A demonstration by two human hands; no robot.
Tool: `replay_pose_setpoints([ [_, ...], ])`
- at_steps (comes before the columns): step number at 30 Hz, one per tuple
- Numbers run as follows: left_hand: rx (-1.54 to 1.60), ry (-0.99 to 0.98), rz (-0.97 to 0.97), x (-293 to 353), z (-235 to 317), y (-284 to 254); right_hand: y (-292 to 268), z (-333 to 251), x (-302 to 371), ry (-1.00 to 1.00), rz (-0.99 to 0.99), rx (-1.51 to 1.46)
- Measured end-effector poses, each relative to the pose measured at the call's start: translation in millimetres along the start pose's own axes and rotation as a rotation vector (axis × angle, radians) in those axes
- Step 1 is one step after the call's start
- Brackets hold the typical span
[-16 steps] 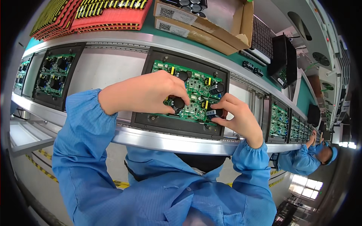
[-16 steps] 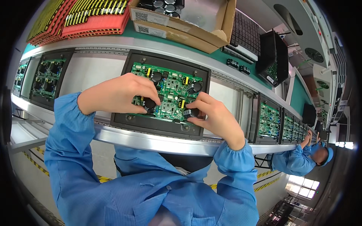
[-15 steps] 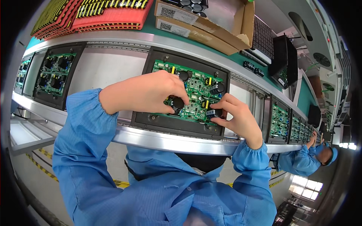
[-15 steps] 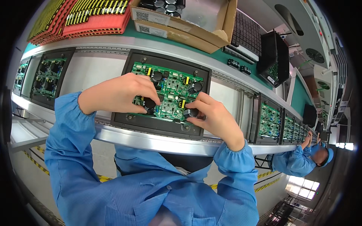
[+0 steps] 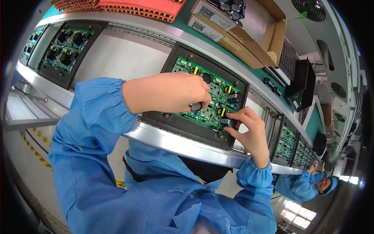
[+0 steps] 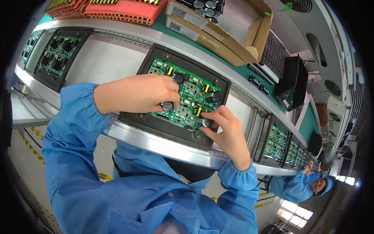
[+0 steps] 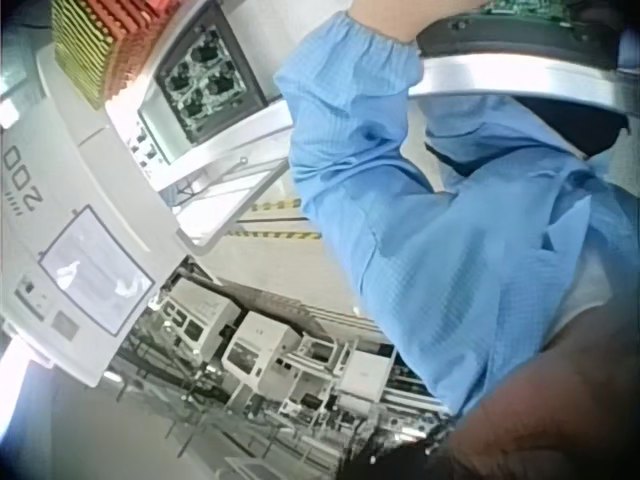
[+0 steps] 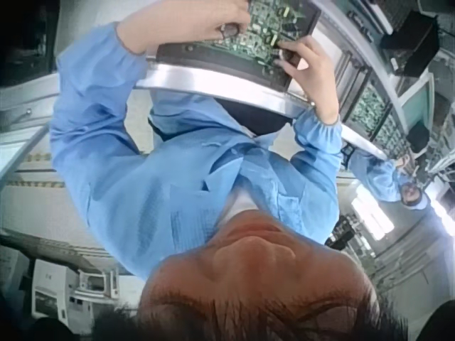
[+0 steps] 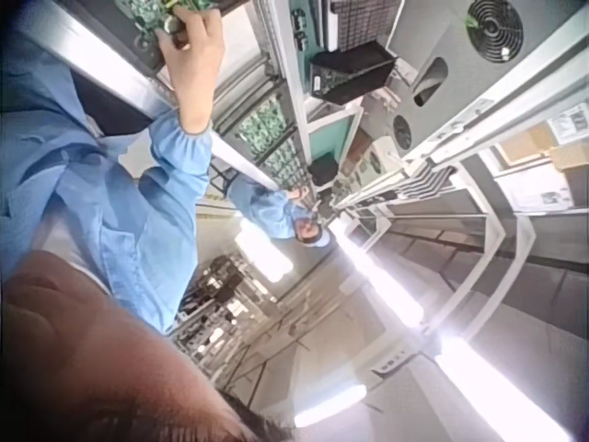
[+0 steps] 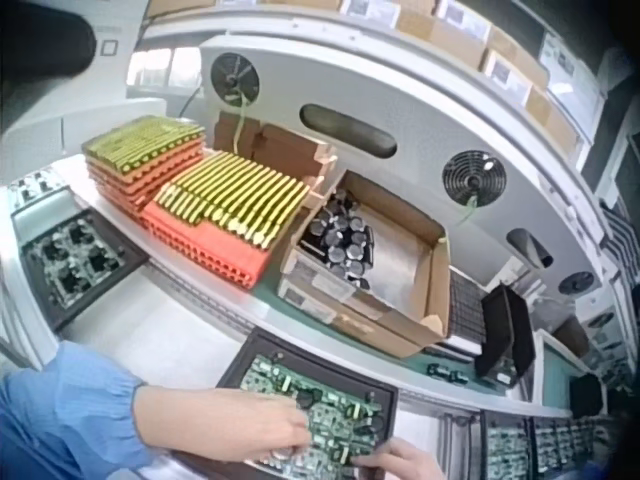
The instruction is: Manually placing electronic components onto printed circuit boards on an industrial assembly line.
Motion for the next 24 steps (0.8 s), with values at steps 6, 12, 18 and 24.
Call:
replay_pose_setpoints([
  [6,-0.140,0.087,0.045,6,2,-14,4,-13,1,0.086,0.051,0.062],
  [12,0.147,0.192,0.281,3,5,-42,8,-16,0,0.172,0.016,0.200],
  [18,0.207,0.392,0.439,26,47,-75,-53,-15,34,0.217,0.245,0.079],
  [24,0.827,0.843,0.503,68,99,-122,-229,157,77,0.275,0.703,0.147],
])
Point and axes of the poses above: each hand's wrist, its own x-axis away from the middle knuckle, its own y-axis out of the palm, z = x × y, the point moved 6 cm from there along -x, towards the middle knuckle, and after that the axes turned 3 degrees about -y, right-handed, at the moved point
